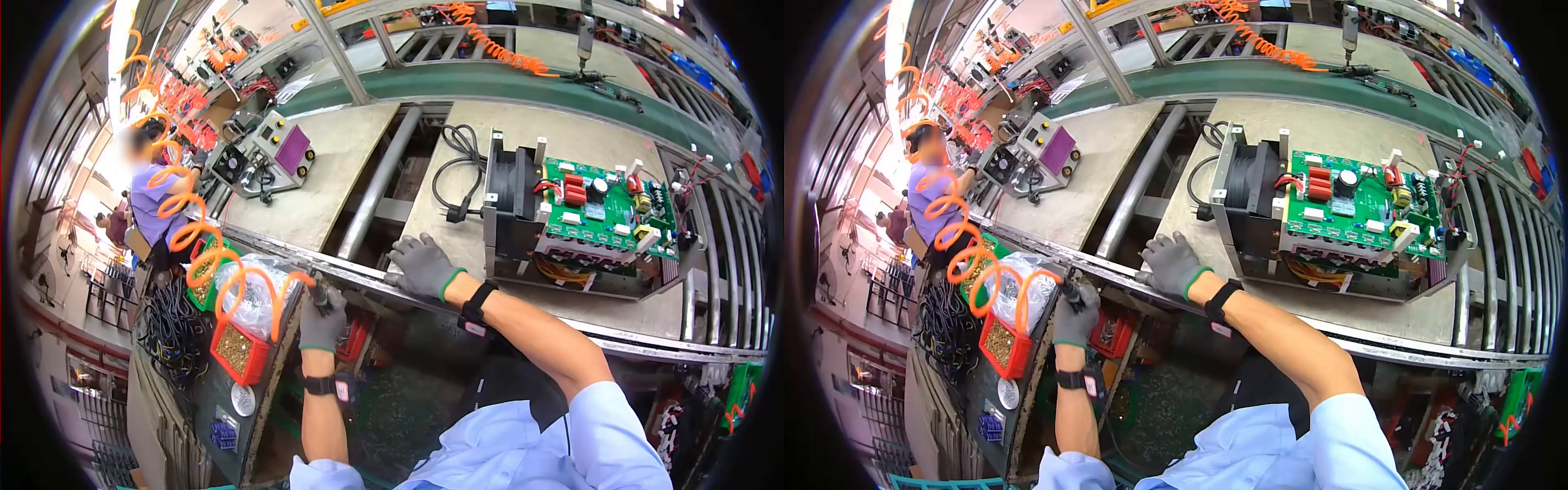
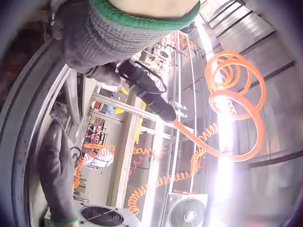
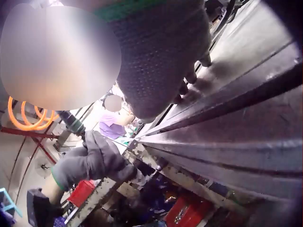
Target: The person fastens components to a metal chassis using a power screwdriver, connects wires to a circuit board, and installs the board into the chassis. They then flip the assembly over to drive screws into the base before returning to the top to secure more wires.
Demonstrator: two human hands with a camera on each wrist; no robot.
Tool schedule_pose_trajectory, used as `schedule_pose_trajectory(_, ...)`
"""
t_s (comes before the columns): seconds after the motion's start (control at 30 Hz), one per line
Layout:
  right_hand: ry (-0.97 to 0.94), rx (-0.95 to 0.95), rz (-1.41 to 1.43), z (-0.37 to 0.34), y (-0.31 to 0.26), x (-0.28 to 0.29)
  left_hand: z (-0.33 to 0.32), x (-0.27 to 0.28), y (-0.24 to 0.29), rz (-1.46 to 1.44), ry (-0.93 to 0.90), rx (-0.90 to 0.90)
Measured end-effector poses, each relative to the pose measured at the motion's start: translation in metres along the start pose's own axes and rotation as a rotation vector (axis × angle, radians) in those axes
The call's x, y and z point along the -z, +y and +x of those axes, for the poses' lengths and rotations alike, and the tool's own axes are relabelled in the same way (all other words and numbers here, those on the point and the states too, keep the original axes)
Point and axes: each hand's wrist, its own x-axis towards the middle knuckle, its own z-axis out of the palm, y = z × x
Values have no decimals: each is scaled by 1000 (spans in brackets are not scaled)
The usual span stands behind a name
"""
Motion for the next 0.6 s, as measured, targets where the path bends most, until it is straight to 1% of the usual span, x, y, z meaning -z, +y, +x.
schedule_pose_trajectory(0.07, -60, 1, 8, 5, 0, 4, 17, -12, 11, -258, 102, 46)
schedule_pose_trajectory(0.17, -98, 10, -7, 6, 0, 10, 20, -38, 10, -365, 209, 219)
schedule_pose_trajectory(0.2, 11, 47, -42, 3, 1, 7, 28, -39, 8, -390, 203, 196)
schedule_pose_trajectory(0.27, 17, 44, -39, 1, 2, 7, 44, -36, 15, -421, 226, 228)
schedule_pose_trajectory(0.3, 25, 45, -36, 1, 1, 10, 60, -17, 25, -273, 161, 161)
schedule_pose_trajectory(0.37, -18, 26, -39, 8, -3, 16, 93, 20, 46, 19, 67, 5)
schedule_pose_trajectory(0.4, -39, 13, -39, 12, -6, 18, 117, 56, 67, 336, 8, -171)
schedule_pose_trajectory(0.43, -52, 5, -50, 15, -8, 20, 109, 52, 62, 531, -4, -268)
schedule_pose_trajectory(0.5, -87, -12, -78, 18, -9, 22, 91, 42, 50, 925, 34, -479)
schedule_pose_trajectory(0.53, -104, -6, -98, 18, -9, 23, 61, 11, 28, 1212, 65, -555)
schedule_pose_trajectory(0.6, -176, -9, -131, 19, -6, 23, 37, -23, 19, 1438, 123, -554)
